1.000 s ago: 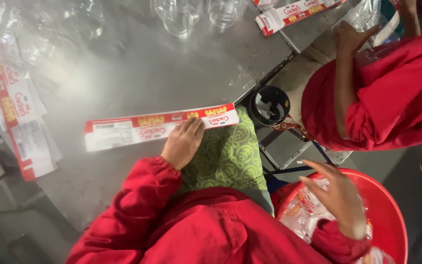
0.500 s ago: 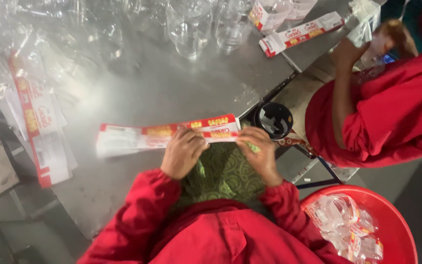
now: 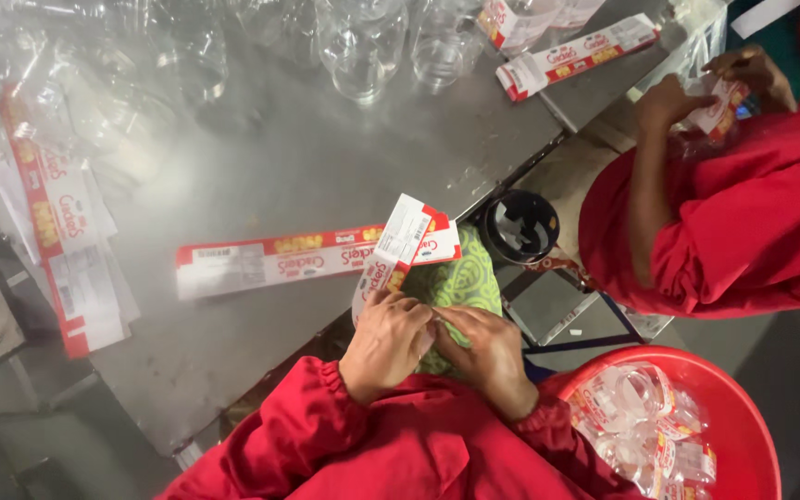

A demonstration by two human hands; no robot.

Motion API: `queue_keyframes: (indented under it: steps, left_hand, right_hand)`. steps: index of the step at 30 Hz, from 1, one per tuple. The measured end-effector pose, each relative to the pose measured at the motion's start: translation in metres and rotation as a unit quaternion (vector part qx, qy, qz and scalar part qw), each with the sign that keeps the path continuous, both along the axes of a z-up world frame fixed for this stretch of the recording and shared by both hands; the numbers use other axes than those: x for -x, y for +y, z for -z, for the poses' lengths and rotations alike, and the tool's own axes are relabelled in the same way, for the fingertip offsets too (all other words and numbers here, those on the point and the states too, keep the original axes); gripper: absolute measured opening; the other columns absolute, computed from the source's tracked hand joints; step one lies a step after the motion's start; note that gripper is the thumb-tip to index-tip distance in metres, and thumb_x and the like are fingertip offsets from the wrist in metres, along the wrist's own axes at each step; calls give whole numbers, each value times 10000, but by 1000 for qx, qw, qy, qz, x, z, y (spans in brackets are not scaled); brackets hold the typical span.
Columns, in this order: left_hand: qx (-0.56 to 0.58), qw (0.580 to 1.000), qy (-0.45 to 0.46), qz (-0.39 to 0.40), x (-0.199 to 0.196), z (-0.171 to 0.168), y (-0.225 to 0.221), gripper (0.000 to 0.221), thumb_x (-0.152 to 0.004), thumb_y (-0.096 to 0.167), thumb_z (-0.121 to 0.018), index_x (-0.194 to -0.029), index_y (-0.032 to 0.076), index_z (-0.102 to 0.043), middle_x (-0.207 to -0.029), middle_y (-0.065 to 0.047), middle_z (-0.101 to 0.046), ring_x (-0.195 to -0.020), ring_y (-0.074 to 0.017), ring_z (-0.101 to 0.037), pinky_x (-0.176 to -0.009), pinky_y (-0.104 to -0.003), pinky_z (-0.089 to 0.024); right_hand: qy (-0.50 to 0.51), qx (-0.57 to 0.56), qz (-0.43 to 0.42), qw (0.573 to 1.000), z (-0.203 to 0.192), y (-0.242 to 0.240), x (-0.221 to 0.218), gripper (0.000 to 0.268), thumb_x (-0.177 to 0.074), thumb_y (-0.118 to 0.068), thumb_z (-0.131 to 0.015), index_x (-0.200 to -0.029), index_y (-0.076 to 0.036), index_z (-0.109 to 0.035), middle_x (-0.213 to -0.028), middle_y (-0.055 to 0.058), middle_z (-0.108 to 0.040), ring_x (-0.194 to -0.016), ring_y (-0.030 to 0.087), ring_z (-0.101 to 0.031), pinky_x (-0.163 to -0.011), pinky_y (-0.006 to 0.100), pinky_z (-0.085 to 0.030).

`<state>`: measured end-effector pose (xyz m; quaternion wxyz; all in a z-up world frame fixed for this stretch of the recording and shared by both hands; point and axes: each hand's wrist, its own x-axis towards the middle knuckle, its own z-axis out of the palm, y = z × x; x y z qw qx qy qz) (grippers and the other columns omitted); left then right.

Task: The person applies adhesive labels to clear plastic jars by hand and places them into a red bucket.

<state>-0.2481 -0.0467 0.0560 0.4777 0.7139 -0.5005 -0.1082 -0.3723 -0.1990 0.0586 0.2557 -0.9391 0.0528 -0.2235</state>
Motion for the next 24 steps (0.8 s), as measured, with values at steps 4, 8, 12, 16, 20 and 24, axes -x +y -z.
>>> queue_keyframes:
  steps: [4, 8, 12, 16, 20, 24]
  left_hand:
    - [-15, 998, -25, -54, 2, -4, 2, 54, -782, 56, -701, -829, 74, -680, -794, -90, -688, -844, -313, -648, -918, -469, -397]
    - [88, 989, 33, -117, -4, -10, 5, 74, -885, 73, -704, -953, 52, -727, -870, -74, -723, -901, -273, -668, -1061, -486, -330]
    - [122, 978, 61, -160, -4, -19, 6, 84, -871, 99, -768, -914, 43, -722, -851, -69, -704, -863, -264, -662, -1094, -443, -397]
    - [241, 959, -1, -152, 9, -20, 1, 188, -803, 42, -799, -792, 56, -612, -912, -56, -686, -964, -305, -677, -1082, -428, -439]
    - [200, 930, 279, -132, 18, -9, 5, 214, -796, -15, -789, -808, 42, -583, -953, -60, -694, -891, -174, -654, -817, -273, -522]
    - [352, 749, 526, -196, -2, -25, 7, 224, -869, -16, -764, -1075, 19, -681, -1069, -59, -631, -1001, -141, -570, -874, -292, -446]
  right_hand:
    - [67, -220, 69, 971, 45, -19, -6, 149, -947, -156, -683, -899, -32, -750, -779, 104, -752, -672, 204, -725, -626, 367, -571]
    - [-93, -649, 81, 751, 56, -45, -7, 211, -1052, -153, -539, -893, -51, -632, -799, 110, -686, -710, 231, -722, -721, 430, -660]
    - [-102, -661, -14, 743, 40, -31, 6, 227, -1150, -199, -441, -1048, -65, -594, -882, 112, -677, -747, 197, -660, -671, 355, -558]
    - [-109, -573, -107, 805, 19, 3, -4, 413, -1002, -194, -543, -1376, -21, -564, -1239, 109, -653, -1190, 185, -621, -1064, 332, -489]
    - [-100, -309, -210, 922, 22, 17, -3, 488, -1013, -216, -713, -1351, 57, -490, -1319, 291, -508, -1256, 315, -556, -990, 428, -467]
    - [27, -464, -26, 885, 60, -11, 21, 228, -1021, -126, -742, -853, 28, -754, -757, 67, -709, -637, 91, -608, -568, 276, -456]
